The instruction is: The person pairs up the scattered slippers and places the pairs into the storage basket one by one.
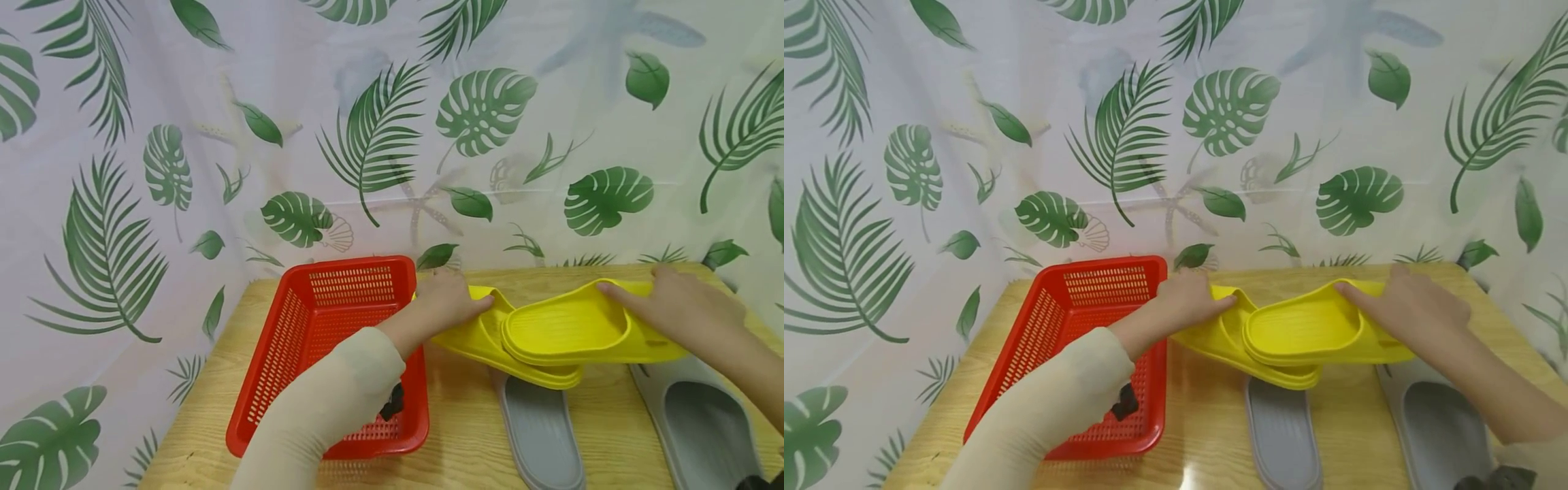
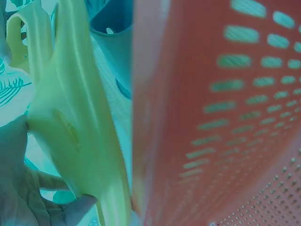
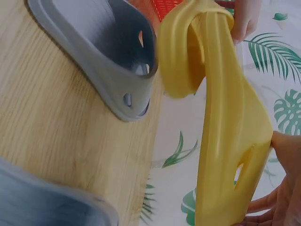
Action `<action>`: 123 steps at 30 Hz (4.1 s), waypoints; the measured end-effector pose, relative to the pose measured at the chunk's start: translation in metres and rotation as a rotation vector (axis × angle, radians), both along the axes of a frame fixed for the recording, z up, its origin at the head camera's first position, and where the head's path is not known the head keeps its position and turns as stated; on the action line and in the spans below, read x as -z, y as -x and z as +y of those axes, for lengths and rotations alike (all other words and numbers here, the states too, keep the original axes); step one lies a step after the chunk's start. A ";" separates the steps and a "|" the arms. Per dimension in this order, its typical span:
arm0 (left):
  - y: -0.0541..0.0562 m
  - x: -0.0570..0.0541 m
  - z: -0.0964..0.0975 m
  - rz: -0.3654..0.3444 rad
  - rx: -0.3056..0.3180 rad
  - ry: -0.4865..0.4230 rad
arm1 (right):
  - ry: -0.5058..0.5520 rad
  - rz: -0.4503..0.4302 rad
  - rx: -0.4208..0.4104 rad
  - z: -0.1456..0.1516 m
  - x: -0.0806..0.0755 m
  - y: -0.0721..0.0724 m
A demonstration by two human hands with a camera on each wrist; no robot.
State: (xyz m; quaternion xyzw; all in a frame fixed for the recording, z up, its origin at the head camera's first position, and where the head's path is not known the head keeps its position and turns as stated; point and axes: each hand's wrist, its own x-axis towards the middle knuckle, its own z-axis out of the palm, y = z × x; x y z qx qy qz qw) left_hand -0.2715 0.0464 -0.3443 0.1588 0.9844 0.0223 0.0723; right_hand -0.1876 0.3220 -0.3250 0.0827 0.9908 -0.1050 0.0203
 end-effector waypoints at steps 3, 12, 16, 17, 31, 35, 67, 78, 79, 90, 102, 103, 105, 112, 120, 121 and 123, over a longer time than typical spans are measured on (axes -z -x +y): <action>0.001 -0.002 0.005 -0.024 -0.021 0.035 | -0.011 -0.002 0.030 -0.007 -0.002 0.002; 0.001 -0.008 0.005 -0.045 -0.047 0.064 | -0.020 -0.058 0.117 -0.017 -0.003 0.005; -0.001 -0.012 0.001 -0.049 -0.046 0.043 | -0.063 -0.041 0.139 -0.018 -0.004 0.003; -0.001 -0.012 0.000 -0.051 -0.045 0.035 | -0.076 -0.026 0.144 -0.019 -0.004 0.003; 0.005 -0.012 -0.006 -0.082 -0.084 -0.089 | -0.126 0.019 0.160 -0.034 -0.010 0.007; 0.006 -0.010 -0.003 -0.063 -0.075 -0.068 | -0.116 0.021 0.156 -0.041 -0.011 0.007; 0.003 -0.002 0.006 0.110 -0.019 -0.025 | 0.008 -0.055 0.065 -0.059 -0.002 0.006; 0.001 -0.008 0.003 0.190 -0.023 -0.006 | 0.058 -0.020 0.071 -0.077 -0.006 0.009; 0.001 -0.010 0.002 0.211 -0.027 -0.003 | 0.072 -0.025 0.073 -0.077 -0.006 0.009; 0.003 -0.018 -0.005 0.325 -0.041 -0.005 | 0.150 -0.038 0.062 -0.086 -0.006 0.010; 0.003 -0.009 -0.005 0.288 -0.041 0.072 | 0.164 -0.020 0.083 -0.091 0.003 0.019; 0.003 -0.008 -0.009 0.272 -0.034 0.080 | 0.157 -0.019 0.078 -0.091 0.004 0.019; 0.003 -0.009 -0.016 0.249 -0.003 0.103 | 0.150 -0.012 0.074 -0.090 0.005 0.018; 0.005 -0.023 -0.042 0.100 0.251 0.071 | 0.131 0.030 0.030 -0.082 0.002 0.014; 0.004 -0.017 -0.063 -0.071 0.427 0.076 | 0.116 0.010 -0.025 -0.081 -0.002 0.013; 0.003 -0.014 -0.065 -0.073 0.427 0.085 | 0.111 0.012 -0.033 -0.081 -0.002 0.013; 0.000 -0.010 -0.067 -0.064 0.438 0.100 | 0.102 0.014 -0.047 -0.079 -0.003 0.013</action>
